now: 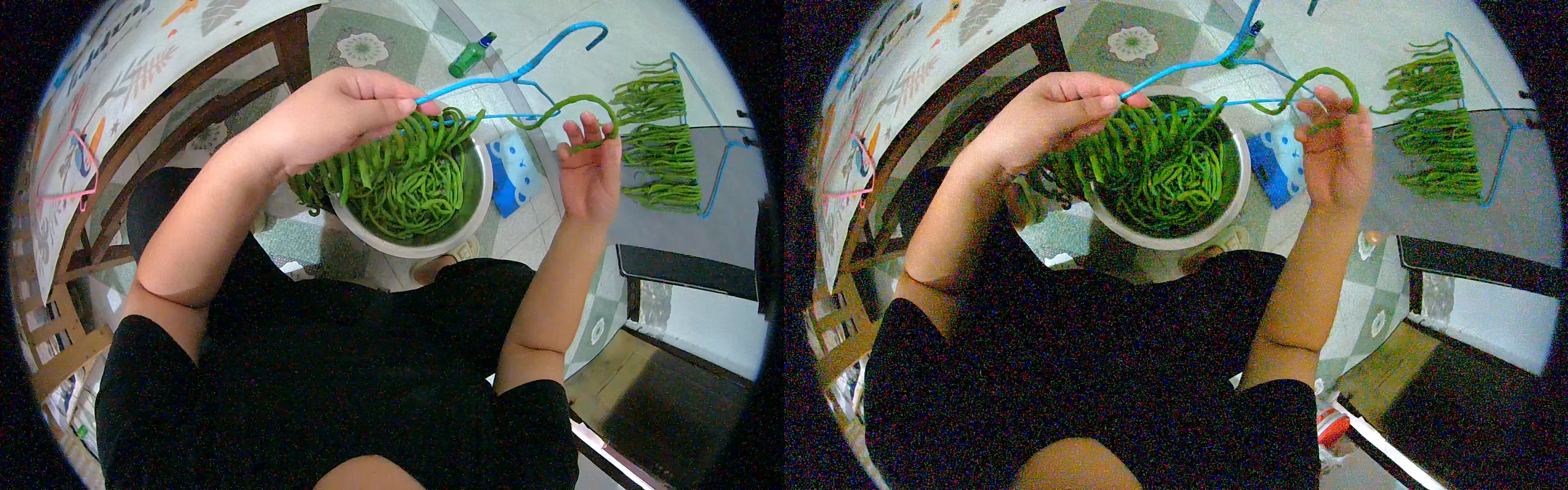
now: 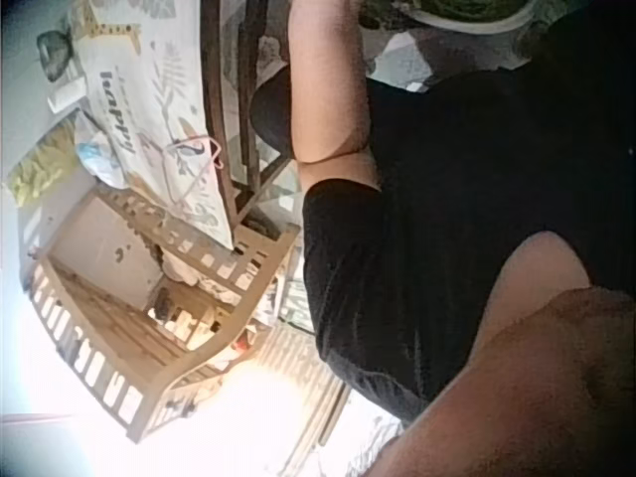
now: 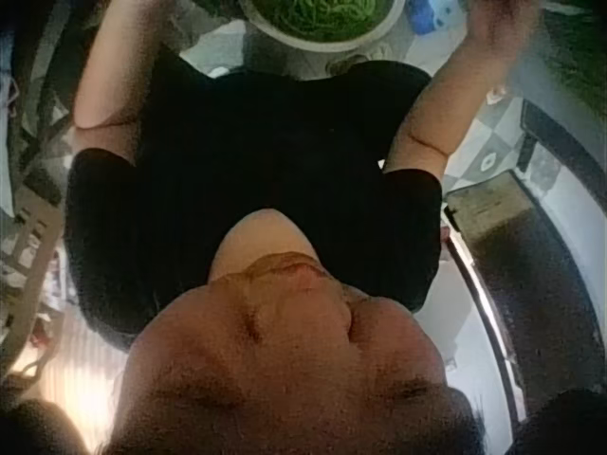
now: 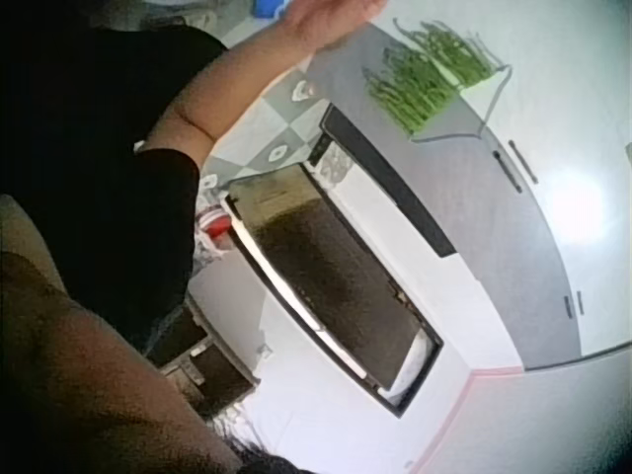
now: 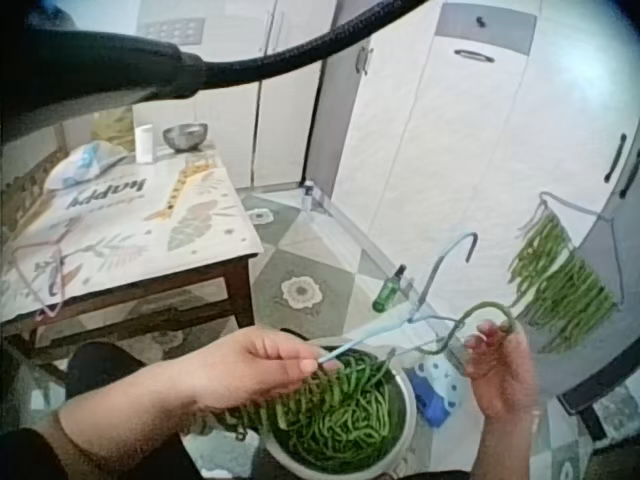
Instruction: The person sits on the floor and hangs long green beans onto a blue plastic hanger. They pick individual beans from a white bowl and loop them over the hanger's arms. The person occasionally lifts the hanger to adjust the beans or move it to a different location.
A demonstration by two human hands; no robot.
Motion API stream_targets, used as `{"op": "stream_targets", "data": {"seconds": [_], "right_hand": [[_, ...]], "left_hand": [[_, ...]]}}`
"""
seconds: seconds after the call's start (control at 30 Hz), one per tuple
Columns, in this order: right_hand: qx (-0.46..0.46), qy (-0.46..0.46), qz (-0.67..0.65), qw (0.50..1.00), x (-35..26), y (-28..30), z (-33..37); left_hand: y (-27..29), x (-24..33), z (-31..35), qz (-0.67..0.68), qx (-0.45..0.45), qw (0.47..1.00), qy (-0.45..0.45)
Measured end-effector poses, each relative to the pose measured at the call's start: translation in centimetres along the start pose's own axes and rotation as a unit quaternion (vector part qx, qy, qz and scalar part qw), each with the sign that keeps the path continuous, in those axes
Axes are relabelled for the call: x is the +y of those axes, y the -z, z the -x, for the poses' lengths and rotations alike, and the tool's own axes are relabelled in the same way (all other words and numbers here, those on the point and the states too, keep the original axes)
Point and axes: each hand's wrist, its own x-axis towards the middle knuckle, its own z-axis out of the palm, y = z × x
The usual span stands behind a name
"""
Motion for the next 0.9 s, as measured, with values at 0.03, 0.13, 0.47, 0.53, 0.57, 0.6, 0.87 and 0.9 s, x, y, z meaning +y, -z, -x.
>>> {"op": "stream_targets", "data": {"seconds": [0.03, 0.13, 0.47, 0.53, 0.57, 0.6, 0.87, 0.9], "right_hand": [[-0.005, 0.002, 0.004, 1.000, 0.2, 0.1, -0.1], [-0.028, 0.011, 0.016, 0.999, 0.9, 0.3, -0.4], [-0.094, 0.040, 0.050, 0.994, 2.7, -0.6, -0.8], [-0.117, 0.018, 0.058, 0.991, 3.0, -0.4, -0.7], [-0.135, -0.003, 0.064, 0.989, 2.9, 0.0, -0.7], [-0.152, -0.024, 0.070, 0.986, 2.9, 0.5, -0.7], [-0.135, -0.045, 0.266, 0.953, 3.6, 0.4, -0.3], [-0.138, -0.027, 0.262, 0.955, 3.3, 0.2, -0.4]], "left_hand": [[0.0, -0.1, -0.1, 0.001, -0.002, 1.000, -0.003], [-0.3, 0.4, 0.2, 0.009, -0.006, 1.000, 0.007], [-0.8, 0.8, 0.6, 0.025, -0.001, 1.000, -0.006], [-0.8, 0.8, 0.6, 0.005, 0.010, 1.000, -0.004], [-0.7, 0.8, 0.6, 0.010, 0.013, 1.000, 0.000], [-0.7, 0.7, 0.6, 0.014, 0.016, 1.000, 0.004], [-0.6, 0.8, 0.7, 0.023, 0.011, 1.000, 0.004], [-0.5, 0.7, 0.6, 0.024, 0.009, 1.000, 0.003]]}}
